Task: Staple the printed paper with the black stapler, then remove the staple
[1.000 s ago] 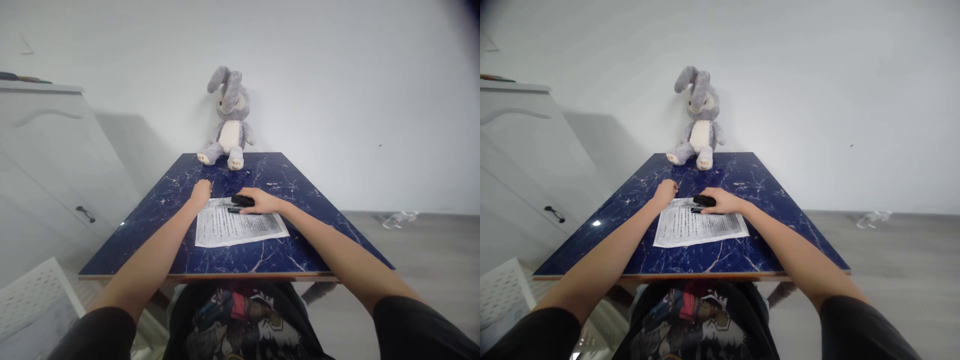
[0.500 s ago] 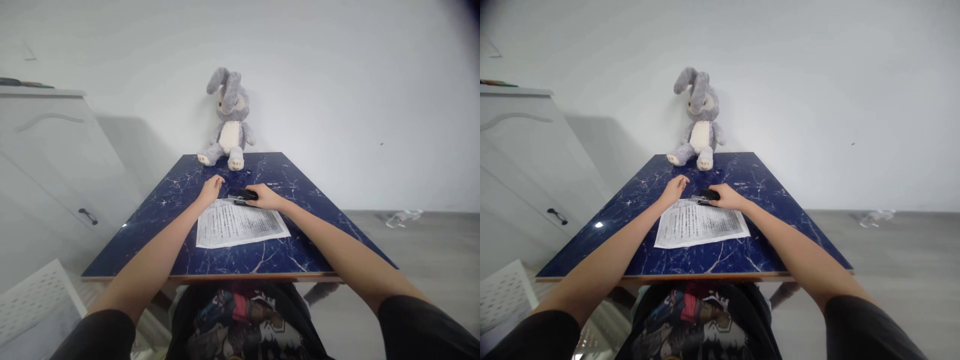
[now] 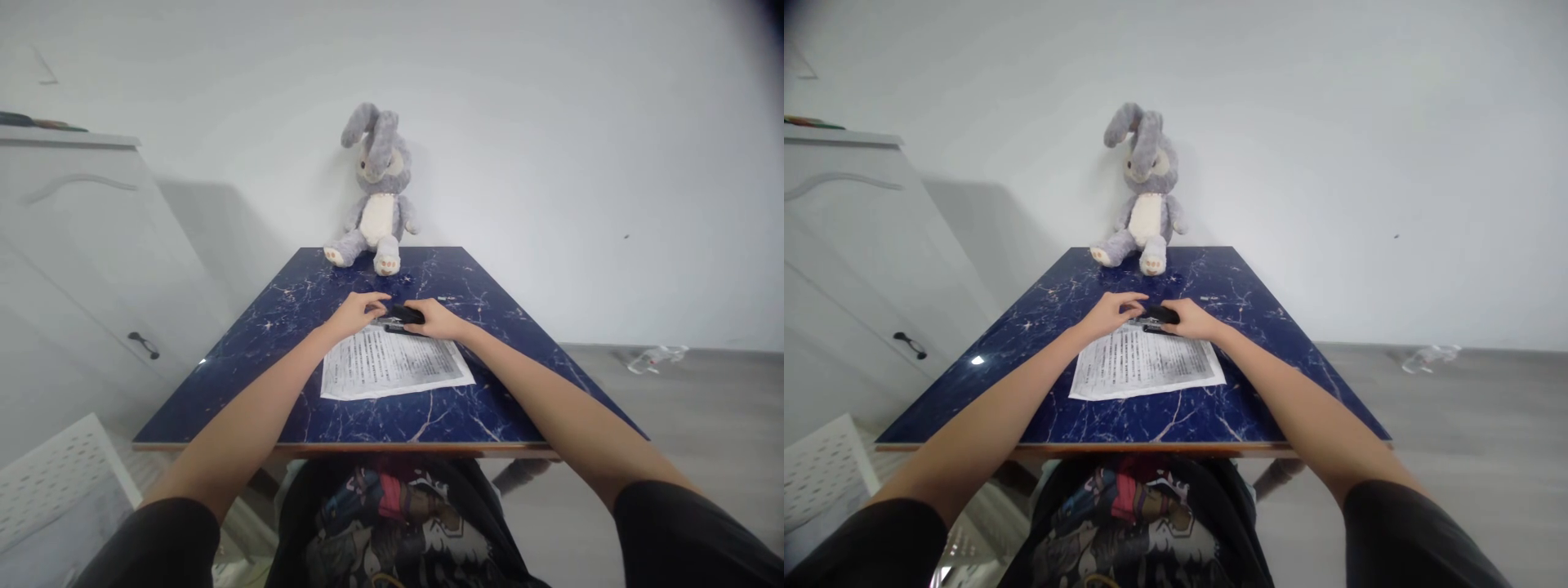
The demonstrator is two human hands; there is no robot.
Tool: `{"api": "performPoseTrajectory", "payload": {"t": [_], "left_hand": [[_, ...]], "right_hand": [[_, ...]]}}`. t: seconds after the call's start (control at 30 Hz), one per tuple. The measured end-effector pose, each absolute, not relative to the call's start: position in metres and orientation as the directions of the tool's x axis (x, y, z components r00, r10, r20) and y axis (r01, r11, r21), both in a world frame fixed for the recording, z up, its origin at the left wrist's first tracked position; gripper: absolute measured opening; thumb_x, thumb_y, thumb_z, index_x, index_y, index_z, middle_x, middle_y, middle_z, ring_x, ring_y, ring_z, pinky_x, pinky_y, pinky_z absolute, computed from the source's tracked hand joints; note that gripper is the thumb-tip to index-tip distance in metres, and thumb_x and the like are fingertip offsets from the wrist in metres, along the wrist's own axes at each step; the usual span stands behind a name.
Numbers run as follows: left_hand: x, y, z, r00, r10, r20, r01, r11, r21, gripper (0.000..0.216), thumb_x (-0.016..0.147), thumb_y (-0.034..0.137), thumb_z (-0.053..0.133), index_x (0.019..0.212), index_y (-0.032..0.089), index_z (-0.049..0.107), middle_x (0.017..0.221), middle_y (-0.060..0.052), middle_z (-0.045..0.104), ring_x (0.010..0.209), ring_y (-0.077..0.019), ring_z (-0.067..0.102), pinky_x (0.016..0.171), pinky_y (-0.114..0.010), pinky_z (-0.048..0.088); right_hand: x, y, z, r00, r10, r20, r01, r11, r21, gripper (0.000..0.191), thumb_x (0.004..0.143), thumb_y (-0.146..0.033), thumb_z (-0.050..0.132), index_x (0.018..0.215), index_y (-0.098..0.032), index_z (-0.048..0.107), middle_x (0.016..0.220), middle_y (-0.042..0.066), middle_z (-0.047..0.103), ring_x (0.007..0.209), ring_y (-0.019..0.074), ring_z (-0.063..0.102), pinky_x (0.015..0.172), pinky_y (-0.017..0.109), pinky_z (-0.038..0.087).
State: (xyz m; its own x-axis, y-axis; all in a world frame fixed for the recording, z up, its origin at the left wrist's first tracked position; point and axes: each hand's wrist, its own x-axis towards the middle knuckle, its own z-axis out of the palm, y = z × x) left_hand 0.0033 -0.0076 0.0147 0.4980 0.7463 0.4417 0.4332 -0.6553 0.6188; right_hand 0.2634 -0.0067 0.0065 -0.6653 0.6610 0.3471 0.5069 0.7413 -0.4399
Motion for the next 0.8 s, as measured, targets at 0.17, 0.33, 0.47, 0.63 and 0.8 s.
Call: {"api": "performPoseTrajectory", "payload": {"t": [0.17, 0.33, 0.47, 0.63, 0.8], "left_hand": [[0.0037, -0.0077, 0.0141, 0.516, 0.746, 0.421, 0.473, -0.658, 0.586, 0.013, 0.085, 0.018, 0.069, 0.092, 0.022, 0.079, 0.094, -0.004, 0.081, 0.088, -0.0216, 0.075, 0.091, -0.038, 0.058], [0.0019, -0.0086, 0.0152, 0.580, 0.688, 0.436, 0.485, -0.722, 0.494, 0.016, 0.086, 0.024, 0.071, 0.099, 0.023, 0.080, 0.100, -0.004, 0.080, 0.094, -0.0224, 0.073, 0.094, -0.038, 0.056], [0.0016, -0.0088, 0.0153, 0.664, 0.627, 0.408, 0.485, -0.776, 0.403, 0.012, 0.085, 0.019, 0.071, 0.093, 0.021, 0.080, 0.099, -0.005, 0.078, 0.095, -0.0214, 0.072, 0.094, -0.036, 0.053], [0.0040, -0.0087, 0.0139, 0.654, 0.614, 0.441, 0.455, -0.786, 0.419, 0.010, 0.085, 0.015, 0.069, 0.087, 0.020, 0.077, 0.098, -0.004, 0.076, 0.093, -0.0196, 0.071, 0.093, -0.034, 0.052], [0.0059, -0.0077, 0.0131, 0.511, 0.704, 0.493, 0.503, -0.710, 0.493, 0.012, 0.088, 0.017, 0.065, 0.095, 0.019, 0.074, 0.098, -0.004, 0.076, 0.093, -0.0198, 0.070, 0.085, -0.033, 0.053]], "right_hand": [[0.2639, -0.0075, 0.0072, -0.664, 0.667, 0.337, 0.512, 0.735, -0.446, 0.017, 0.085, -0.029, 0.069, 0.097, -0.018, 0.066, 0.080, -0.001, 0.066, 0.071, 0.0165, 0.059, 0.068, 0.027, 0.041], [0.2640, -0.0064, 0.0060, -0.670, 0.659, 0.342, 0.506, 0.742, -0.439, 0.018, 0.086, -0.030, 0.069, 0.098, -0.018, 0.066, 0.082, 0.000, 0.067, 0.073, 0.0172, 0.060, 0.069, 0.027, 0.041], [0.2642, -0.0051, 0.0049, -0.670, 0.660, 0.340, 0.508, 0.742, -0.438, 0.019, 0.086, -0.030, 0.069, 0.100, -0.017, 0.066, 0.084, 0.001, 0.068, 0.074, 0.0177, 0.061, 0.069, 0.027, 0.041], [0.2639, -0.0053, 0.0051, -0.670, 0.661, 0.337, 0.507, 0.739, -0.443, 0.018, 0.085, -0.030, 0.069, 0.098, -0.018, 0.065, 0.082, 0.000, 0.067, 0.072, 0.0175, 0.059, 0.068, 0.027, 0.041], [0.2634, -0.0070, 0.0071, -0.671, 0.662, 0.335, 0.501, 0.737, -0.453, 0.017, 0.085, -0.029, 0.068, 0.098, -0.018, 0.065, 0.082, 0.001, 0.067, 0.072, 0.0173, 0.059, 0.068, 0.028, 0.040]]}}
